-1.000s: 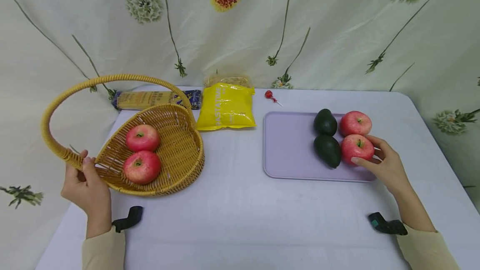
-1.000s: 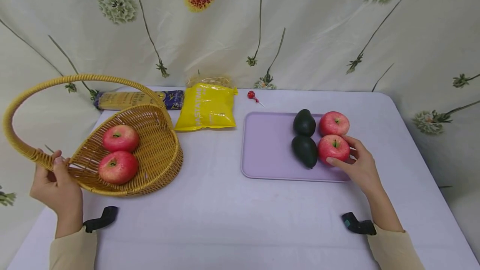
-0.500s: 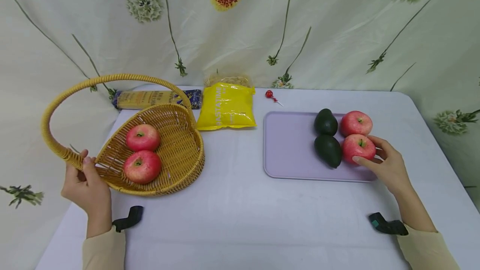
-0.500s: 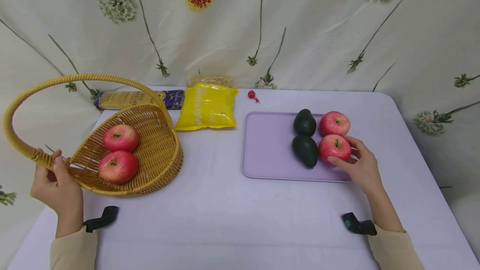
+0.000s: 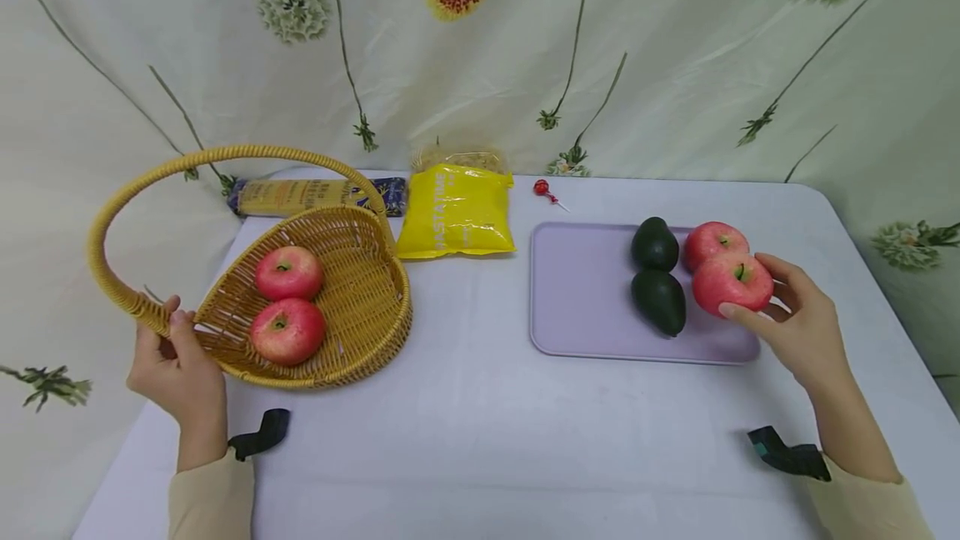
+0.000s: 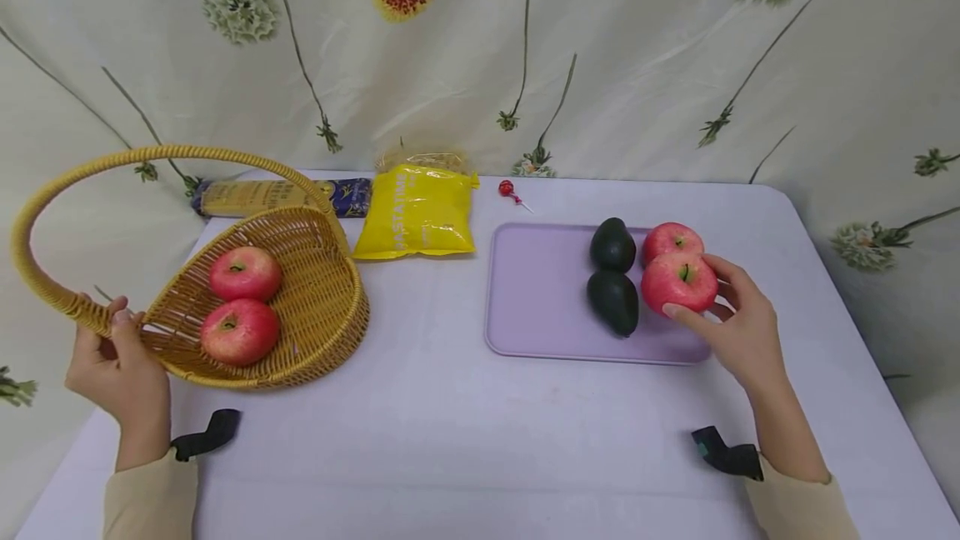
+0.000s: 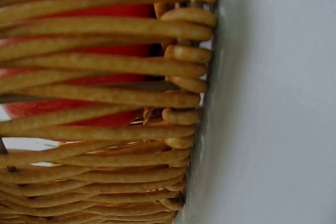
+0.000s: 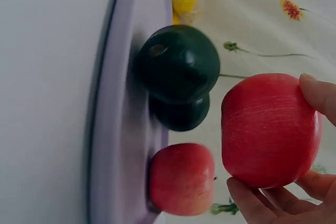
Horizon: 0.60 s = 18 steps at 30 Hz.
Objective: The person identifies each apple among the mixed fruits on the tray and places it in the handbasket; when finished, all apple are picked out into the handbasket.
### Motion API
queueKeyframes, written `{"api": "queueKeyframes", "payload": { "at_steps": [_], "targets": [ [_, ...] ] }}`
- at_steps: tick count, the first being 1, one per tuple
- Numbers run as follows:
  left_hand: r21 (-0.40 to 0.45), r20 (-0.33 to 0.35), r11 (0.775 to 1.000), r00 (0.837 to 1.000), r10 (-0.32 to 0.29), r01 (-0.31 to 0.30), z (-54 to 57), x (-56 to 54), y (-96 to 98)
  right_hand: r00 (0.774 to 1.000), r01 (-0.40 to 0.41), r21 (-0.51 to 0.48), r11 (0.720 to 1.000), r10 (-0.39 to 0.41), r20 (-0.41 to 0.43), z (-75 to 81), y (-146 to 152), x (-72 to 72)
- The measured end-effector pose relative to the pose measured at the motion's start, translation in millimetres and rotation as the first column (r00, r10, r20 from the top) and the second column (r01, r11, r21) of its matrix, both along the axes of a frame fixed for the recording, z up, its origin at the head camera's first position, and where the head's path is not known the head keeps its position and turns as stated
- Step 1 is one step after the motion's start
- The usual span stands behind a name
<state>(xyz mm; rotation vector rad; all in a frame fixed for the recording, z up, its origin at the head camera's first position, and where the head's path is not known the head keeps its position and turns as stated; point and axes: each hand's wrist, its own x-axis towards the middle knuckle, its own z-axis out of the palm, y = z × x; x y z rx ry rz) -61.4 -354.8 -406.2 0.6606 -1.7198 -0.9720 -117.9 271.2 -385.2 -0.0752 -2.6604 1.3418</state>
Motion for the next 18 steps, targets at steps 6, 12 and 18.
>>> {"api": "queueKeyframes", "payload": {
  "at_steps": [6,12,18],
  "targets": [
    [0.006,-0.004,1.000,1.000,-0.002,0.002,-1.2,0.0,-0.2,0.973,-0.188,-0.063,0.980,0.177,-0.146,23.0,-33.9,0.2],
    [0.009,-0.021,1.000,1.000,-0.019,0.019,-1.9,-0.5,-1.0,0.904,-0.401,-0.105,0.910,0.374,-0.209,33.2,-84.5,-5.9],
    [0.013,-0.033,1.000,0.999,-0.017,0.017,1.7,0.0,2.3,0.821,-0.567,-0.122,0.815,0.544,-0.174,43.5,-146.2,-12.9]
  ]
}}
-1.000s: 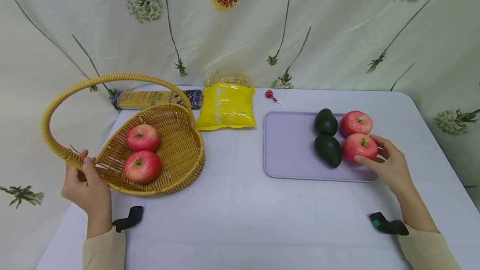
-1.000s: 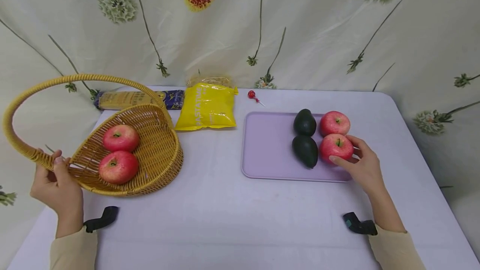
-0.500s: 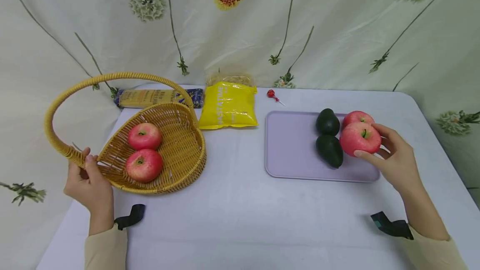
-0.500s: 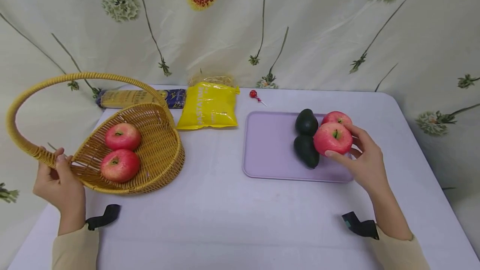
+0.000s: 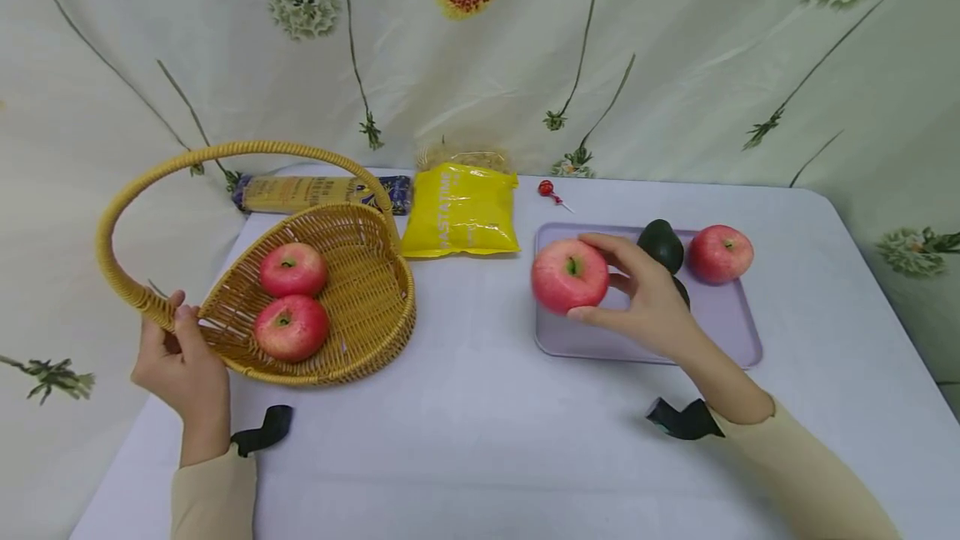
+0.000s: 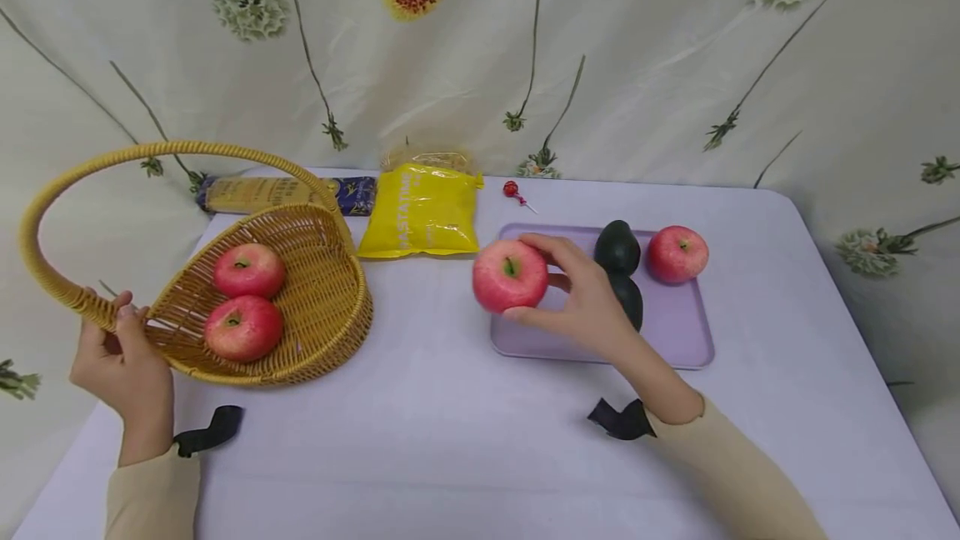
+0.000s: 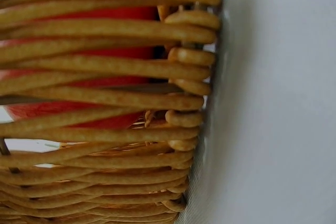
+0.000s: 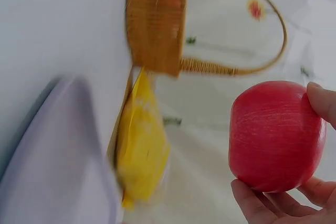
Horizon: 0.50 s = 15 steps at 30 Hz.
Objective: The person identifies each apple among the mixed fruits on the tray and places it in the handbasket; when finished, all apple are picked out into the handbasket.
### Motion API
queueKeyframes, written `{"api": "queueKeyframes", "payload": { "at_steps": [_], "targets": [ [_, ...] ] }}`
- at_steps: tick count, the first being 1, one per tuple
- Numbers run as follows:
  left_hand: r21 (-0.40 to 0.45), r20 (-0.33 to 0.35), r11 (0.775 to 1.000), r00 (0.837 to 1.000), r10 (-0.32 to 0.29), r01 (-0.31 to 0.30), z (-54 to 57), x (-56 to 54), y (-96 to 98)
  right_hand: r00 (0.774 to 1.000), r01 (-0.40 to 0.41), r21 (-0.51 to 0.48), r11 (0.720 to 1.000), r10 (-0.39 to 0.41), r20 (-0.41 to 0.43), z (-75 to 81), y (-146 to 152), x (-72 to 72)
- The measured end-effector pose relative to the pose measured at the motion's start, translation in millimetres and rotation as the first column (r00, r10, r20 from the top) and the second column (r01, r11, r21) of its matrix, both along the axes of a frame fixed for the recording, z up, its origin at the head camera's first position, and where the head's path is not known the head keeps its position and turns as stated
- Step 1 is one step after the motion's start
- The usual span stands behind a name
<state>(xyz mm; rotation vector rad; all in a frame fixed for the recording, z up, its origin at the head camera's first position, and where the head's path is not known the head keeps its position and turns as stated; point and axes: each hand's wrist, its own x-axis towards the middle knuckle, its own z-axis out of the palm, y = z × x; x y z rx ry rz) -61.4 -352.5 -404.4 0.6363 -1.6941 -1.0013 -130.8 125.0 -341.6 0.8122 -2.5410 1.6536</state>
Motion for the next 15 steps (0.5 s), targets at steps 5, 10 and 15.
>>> {"api": "queueKeyframes", "payload": {
  "at_steps": [5,10,15],
  "targets": [
    [-0.011,0.000,1.000,1.000,-0.004,0.004,-1.8,-0.4,-3.1,0.987,-0.158,-0.073,0.985,0.158,-0.003,9.2,-61.6,-2.4],
    [-0.015,-0.010,1.000,1.000,-0.015,0.015,-3.1,0.5,-5.1,0.963,-0.270,-0.108,0.957,0.267,-0.045,14.5,-127.2,-5.2],
    [-0.021,-0.012,1.000,1.000,-0.019,0.019,-4.2,1.0,-4.9,0.960,-0.278,0.001,0.960,0.278,-0.023,11.2,-186.3,-9.3]
  ]
}}
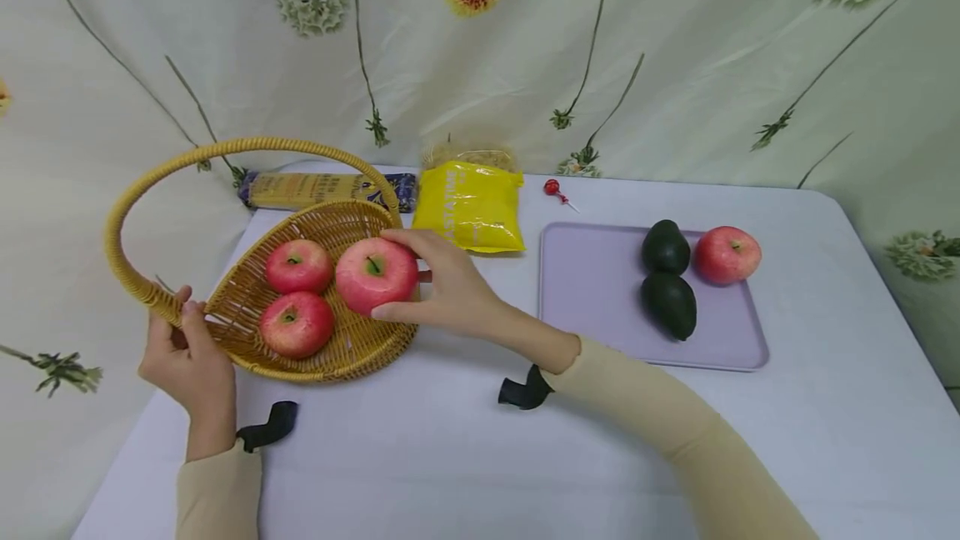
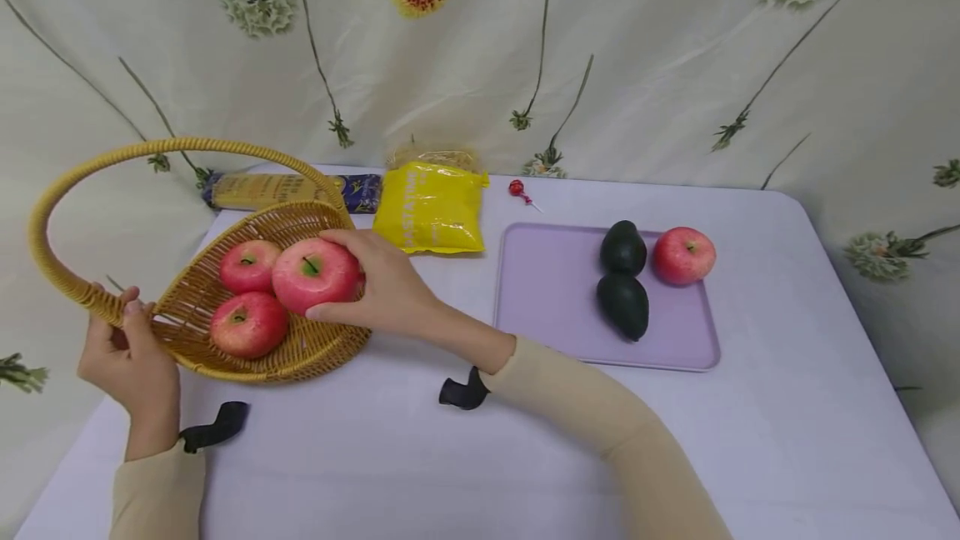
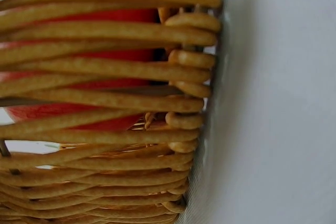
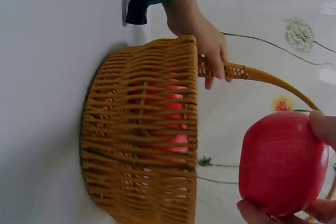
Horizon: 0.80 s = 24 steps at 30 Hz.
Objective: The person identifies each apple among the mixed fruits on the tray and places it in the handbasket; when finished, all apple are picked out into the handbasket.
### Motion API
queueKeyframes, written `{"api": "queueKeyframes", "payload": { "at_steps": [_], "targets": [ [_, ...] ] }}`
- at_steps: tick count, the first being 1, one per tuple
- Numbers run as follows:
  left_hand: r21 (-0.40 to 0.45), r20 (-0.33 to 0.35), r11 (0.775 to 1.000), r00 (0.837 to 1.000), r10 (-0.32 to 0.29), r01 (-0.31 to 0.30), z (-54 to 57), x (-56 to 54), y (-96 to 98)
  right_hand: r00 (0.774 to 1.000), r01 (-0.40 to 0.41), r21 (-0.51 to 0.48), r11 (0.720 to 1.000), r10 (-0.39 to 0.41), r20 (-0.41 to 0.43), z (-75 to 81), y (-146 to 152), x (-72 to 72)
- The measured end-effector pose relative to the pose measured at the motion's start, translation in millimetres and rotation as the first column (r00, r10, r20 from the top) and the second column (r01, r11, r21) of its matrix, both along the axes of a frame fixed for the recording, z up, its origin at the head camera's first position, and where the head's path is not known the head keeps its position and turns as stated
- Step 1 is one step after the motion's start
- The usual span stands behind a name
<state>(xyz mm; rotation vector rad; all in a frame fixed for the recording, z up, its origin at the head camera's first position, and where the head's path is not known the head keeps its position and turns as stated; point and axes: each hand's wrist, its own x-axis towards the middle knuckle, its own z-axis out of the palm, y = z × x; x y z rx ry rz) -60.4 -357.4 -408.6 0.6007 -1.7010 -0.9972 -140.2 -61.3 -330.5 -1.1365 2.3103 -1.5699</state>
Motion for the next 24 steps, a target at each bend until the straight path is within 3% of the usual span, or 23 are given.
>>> {"api": "queueKeyframes", "payload": {
  "at_steps": [6,16,24],
  "targets": [
    [0.000,0.007,1.000,1.000,-0.002,0.002,0.7,-0.6,2.3,0.993,0.114,0.204,0.972,-0.109,-0.038,-8.0,-51.1,-6.0],
    [-0.017,0.000,1.000,1.000,-0.007,0.007,-0.5,1.1,2.0,0.964,0.263,0.339,0.904,-0.256,-0.065,-25.8,-100.3,-29.4],
    [0.004,-0.007,1.000,1.000,-0.012,0.012,1.5,2.2,1.2,0.959,0.274,0.347,0.897,-0.280,-0.033,-35.6,-113.8,-41.2]
  ]
}}
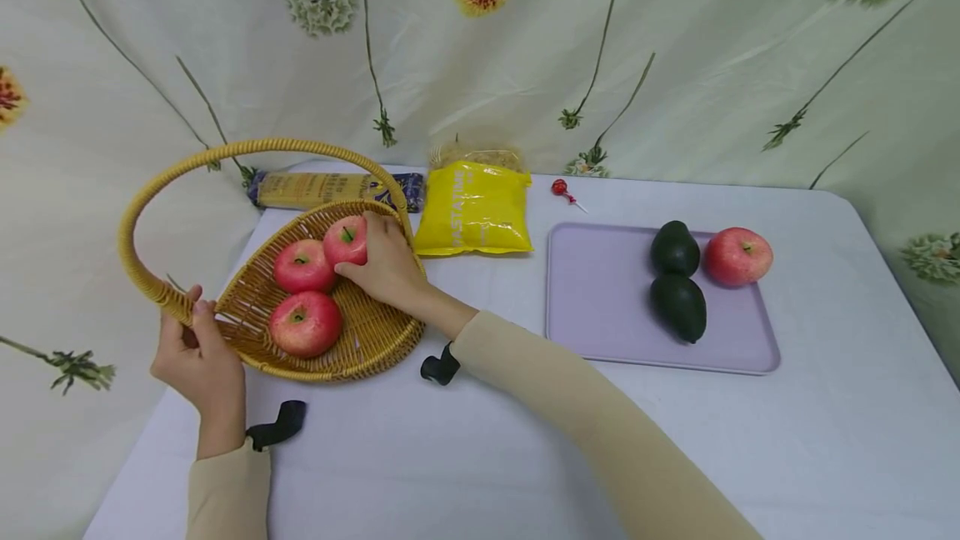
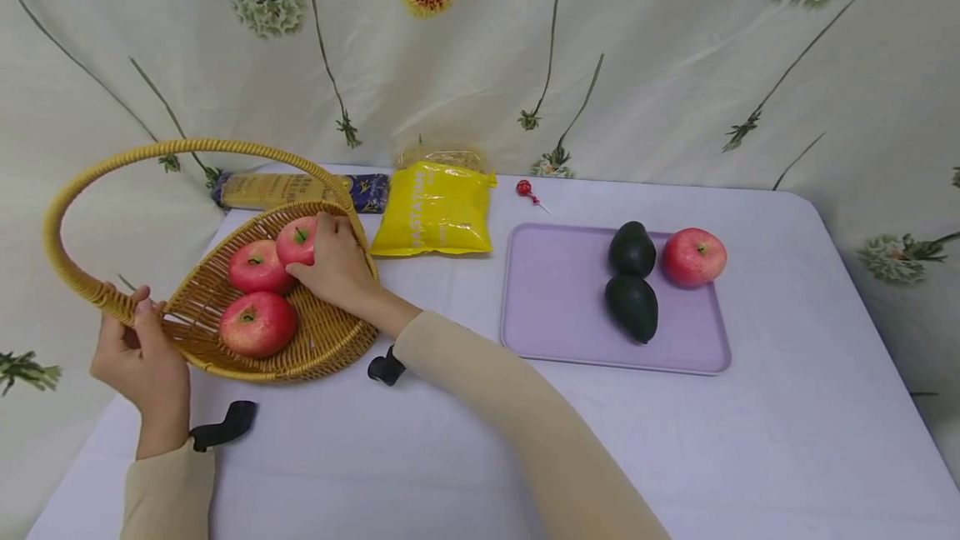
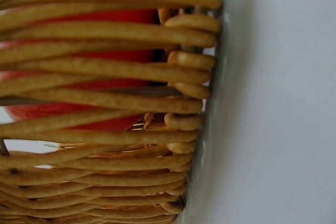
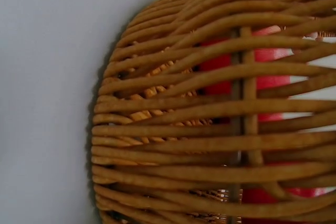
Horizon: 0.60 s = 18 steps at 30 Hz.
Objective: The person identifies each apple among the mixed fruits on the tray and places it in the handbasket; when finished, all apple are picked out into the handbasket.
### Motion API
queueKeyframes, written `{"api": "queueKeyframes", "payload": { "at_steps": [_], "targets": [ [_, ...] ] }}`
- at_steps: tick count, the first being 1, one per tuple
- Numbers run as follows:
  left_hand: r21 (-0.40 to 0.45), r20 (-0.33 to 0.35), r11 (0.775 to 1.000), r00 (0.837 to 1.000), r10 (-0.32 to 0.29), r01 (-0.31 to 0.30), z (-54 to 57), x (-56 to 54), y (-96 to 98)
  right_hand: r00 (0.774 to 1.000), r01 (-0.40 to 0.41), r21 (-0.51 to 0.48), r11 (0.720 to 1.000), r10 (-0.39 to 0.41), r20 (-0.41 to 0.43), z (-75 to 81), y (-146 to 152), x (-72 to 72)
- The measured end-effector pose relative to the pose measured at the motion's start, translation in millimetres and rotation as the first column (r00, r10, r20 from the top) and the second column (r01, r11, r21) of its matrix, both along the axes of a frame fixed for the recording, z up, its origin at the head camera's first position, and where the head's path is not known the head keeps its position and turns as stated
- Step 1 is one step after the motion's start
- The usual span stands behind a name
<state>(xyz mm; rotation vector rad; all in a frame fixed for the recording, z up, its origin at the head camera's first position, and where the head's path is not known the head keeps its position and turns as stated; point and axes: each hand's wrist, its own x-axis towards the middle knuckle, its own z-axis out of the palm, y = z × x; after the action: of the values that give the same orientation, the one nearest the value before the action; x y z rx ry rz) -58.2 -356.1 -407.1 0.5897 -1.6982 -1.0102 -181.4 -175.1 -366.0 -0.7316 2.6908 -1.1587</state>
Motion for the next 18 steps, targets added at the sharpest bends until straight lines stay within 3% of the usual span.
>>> {"api": "queueKeyframes", "payload": {
  "at_steps": [10,18],
  "targets": [
    [-0.006,-0.001,1.000,1.000,0.008,-0.008,-0.7,-0.3,-0.8,0.998,0.029,0.006,1.000,-0.029,0.047,-4.1,-10.3,-4.0],
    [-0.077,-0.018,0.997,1.000,-0.015,0.014,-4.7,0.2,-2.7,0.995,0.080,0.046,0.996,-0.083,0.059,-6.6,-17.8,-9.5]
  ]
}}
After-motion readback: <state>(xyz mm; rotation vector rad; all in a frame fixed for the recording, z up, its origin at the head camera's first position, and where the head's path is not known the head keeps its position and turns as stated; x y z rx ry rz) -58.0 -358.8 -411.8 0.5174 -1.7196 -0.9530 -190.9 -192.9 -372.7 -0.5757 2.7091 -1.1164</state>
